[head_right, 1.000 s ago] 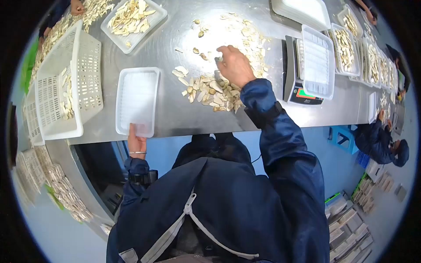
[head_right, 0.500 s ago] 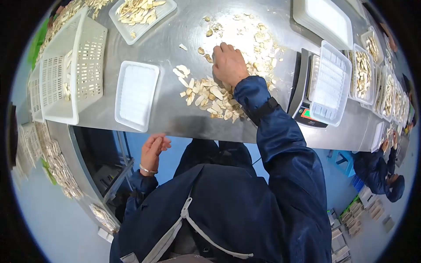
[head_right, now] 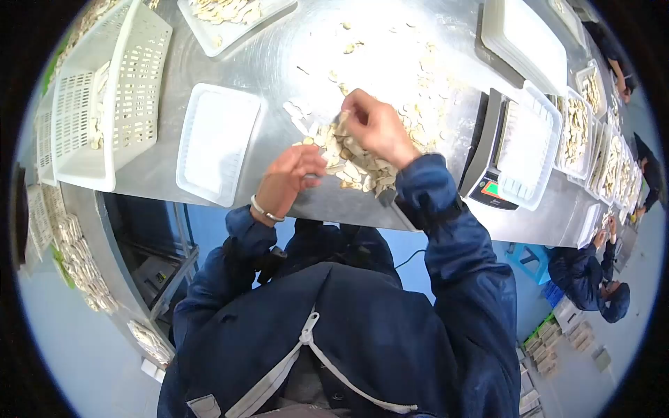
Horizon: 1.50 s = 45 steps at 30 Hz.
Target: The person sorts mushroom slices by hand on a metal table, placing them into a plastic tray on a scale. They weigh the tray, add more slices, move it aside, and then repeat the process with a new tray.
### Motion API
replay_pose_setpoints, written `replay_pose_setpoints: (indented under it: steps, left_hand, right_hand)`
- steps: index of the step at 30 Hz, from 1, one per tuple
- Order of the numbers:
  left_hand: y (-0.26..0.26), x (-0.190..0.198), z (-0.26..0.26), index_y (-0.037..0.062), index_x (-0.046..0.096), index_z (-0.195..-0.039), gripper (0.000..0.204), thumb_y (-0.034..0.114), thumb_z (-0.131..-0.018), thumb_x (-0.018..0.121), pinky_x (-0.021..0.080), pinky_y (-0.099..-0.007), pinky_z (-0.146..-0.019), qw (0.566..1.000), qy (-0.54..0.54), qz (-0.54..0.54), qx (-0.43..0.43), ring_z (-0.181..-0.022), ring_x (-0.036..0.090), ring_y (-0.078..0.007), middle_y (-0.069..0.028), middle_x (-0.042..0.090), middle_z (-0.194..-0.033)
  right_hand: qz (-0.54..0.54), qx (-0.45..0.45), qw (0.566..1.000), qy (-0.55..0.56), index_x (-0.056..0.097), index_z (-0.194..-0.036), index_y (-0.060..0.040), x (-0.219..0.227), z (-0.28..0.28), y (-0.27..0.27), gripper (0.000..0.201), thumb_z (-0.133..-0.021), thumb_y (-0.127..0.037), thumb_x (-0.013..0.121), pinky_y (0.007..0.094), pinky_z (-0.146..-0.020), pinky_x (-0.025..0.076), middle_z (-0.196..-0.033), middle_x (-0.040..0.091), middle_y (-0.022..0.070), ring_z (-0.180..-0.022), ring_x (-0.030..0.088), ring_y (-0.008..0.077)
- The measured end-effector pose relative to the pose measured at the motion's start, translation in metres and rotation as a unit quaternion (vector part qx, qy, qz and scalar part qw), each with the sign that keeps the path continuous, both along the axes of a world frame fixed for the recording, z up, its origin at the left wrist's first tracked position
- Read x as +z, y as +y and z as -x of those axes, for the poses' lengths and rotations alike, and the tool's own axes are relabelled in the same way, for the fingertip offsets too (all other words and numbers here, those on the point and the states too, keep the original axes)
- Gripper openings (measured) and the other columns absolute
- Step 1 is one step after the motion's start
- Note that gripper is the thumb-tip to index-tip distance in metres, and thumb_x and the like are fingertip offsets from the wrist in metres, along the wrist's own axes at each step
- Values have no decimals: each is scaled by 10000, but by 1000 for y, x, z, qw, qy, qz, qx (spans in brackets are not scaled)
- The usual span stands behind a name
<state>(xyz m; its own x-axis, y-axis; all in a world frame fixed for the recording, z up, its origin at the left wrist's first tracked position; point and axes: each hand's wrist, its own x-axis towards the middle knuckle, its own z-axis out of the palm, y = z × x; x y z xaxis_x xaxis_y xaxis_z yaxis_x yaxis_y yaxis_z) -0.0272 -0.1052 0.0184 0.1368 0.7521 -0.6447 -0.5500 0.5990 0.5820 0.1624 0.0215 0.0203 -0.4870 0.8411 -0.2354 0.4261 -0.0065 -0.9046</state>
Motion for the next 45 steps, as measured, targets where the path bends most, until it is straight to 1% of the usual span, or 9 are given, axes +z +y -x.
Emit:
replay_pose_setpoints:
  steps: [3,6,9,22,27,29,33,38,45]
  left_hand:
    - [17,10,-8,19,550,-1140,428,378,-1014,353,447,-276,-670,996,-75,26,35,-749,580,-170,-97,629,-892]
    - [7,-4,11,32,575,-977,349,323,-1002,385,340,-236,-509,996,-51,8,-73,-570,455,-129,-67,573,-770]
    - [-10,-10,25,38,584,-924,314,294,-991,415,328,-226,-517,998,-12,38,-42,-573,434,-113,-47,556,-737]
    - [-22,-29,36,36,591,-1024,280,295,-966,501,485,-307,-767,993,-112,40,26,-856,595,-177,-90,627,-946]
    - [-8,-29,30,44,585,-1072,358,358,-985,437,481,-324,-773,993,-86,75,28,-861,587,-191,-86,620,-947]
    - [-3,-21,26,47,584,-1069,381,376,-994,409,476,-320,-757,990,-88,100,47,-848,585,-193,-85,620,-935]
    - [-13,-32,35,48,570,-988,364,365,-1012,391,413,-280,-612,989,-133,61,37,-705,536,-171,-76,592,-832]
    - [-32,-37,49,49,543,-925,295,301,-1015,419,350,-254,-538,992,-120,38,27,-587,439,-137,-50,545,-754]
    - [-35,-39,44,46,556,-968,227,229,-1010,428,406,-262,-625,993,-92,-7,79,-716,529,-136,-55,587,-843]
  right_hand:
    - [62,130,989,15,606,-975,-12,51,20,-7,192,-830,-136,630,308,-668,472,-803,615,92,-716,577,153]
    - [-223,-26,965,-138,600,-1003,-1,-7,18,22,246,-796,-132,613,414,-740,494,-939,617,199,-817,617,362]
    - [-242,20,949,-202,576,-939,1,-25,27,37,191,-787,-113,591,441,-728,487,-887,594,201,-780,592,393]
    - [-337,45,918,-204,517,-849,-6,-40,39,34,85,-780,-40,554,456,-687,475,-819,596,181,-754,589,388]
    - [-68,6,993,-95,570,-899,-3,13,51,6,121,-820,-95,575,370,-638,486,-747,620,152,-665,613,275]
    - [3,109,994,-31,592,-919,1,29,60,-7,144,-828,-110,579,346,-635,486,-728,632,142,-659,613,242]
    - [-288,26,944,-161,578,-853,1,-6,75,5,162,-777,-132,629,417,-681,489,-816,595,165,-723,615,330]
    - [-295,56,917,-263,540,-815,-22,-32,97,5,127,-771,-113,616,434,-672,487,-829,567,157,-736,594,356]
    - [-222,25,954,-202,543,-824,-21,-39,90,5,131,-779,-120,615,420,-671,486,-826,600,155,-753,604,350]
